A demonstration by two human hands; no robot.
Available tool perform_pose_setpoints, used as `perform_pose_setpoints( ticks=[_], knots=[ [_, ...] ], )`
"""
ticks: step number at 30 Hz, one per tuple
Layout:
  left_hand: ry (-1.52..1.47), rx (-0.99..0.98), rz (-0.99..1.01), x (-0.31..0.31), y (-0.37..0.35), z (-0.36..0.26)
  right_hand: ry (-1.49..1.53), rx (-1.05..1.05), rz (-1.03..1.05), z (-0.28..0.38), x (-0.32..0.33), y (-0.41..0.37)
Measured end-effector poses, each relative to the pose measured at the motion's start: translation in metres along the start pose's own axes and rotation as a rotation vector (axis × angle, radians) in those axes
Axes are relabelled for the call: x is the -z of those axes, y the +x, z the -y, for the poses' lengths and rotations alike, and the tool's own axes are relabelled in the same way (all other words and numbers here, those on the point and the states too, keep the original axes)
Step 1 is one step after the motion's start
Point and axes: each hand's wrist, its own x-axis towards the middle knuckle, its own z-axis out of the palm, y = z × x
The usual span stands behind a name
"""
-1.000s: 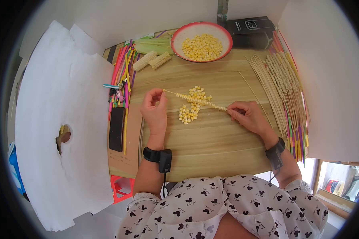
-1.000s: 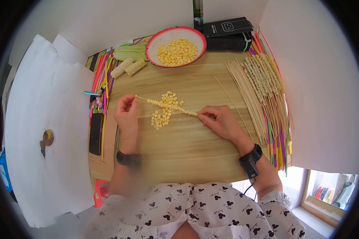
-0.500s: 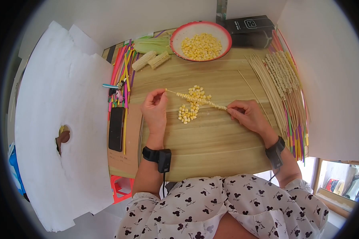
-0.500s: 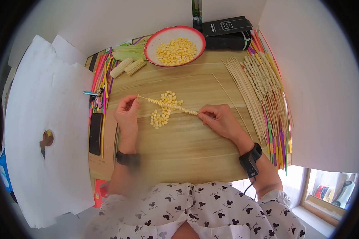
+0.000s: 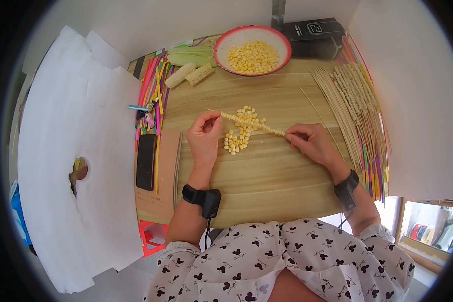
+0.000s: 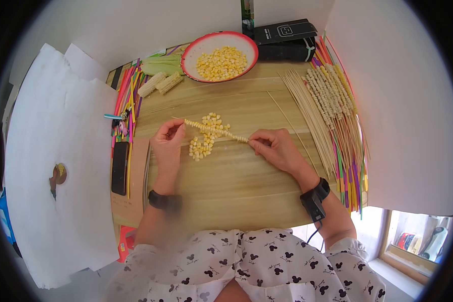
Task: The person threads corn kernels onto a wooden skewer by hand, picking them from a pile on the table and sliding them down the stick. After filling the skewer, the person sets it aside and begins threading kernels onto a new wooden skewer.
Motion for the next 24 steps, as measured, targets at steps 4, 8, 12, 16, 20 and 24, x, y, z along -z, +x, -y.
perform_pose_setpoints(
  ticks=[4, 8, 12, 16, 20, 24],
  knots=[
    [-0.02, 0.007, 0.018, 0.001, 0.0, 0.002, 0.02, -0.009, -0.012, 0.001, 0.0, -0.001],
    [-0.001, 0.01, 0.033, 0.002, 0.0, 0.003, -0.006, -0.011, -0.012, 0.0, 0.001, -0.001],
    [0.024, -0.01, 0.049, -0.002, -0.001, -0.002, 0.008, -0.016, -0.036, -0.002, 0.0, 0.0],
    [-0.023, -0.008, 0.06, -0.007, -0.002, -0.01, 0.015, -0.007, -0.095, -0.002, 0.002, 0.001],
    [0.248, -0.031, 0.184, -0.003, -0.003, -0.006, 0.023, -0.031, -0.136, -0.007, 0.005, 0.002],
    [0.441, -0.164, 0.273, -0.008, -0.008, -0.012, 0.039, -0.033, -0.12, -0.001, 0.007, 0.0]
  ],
)
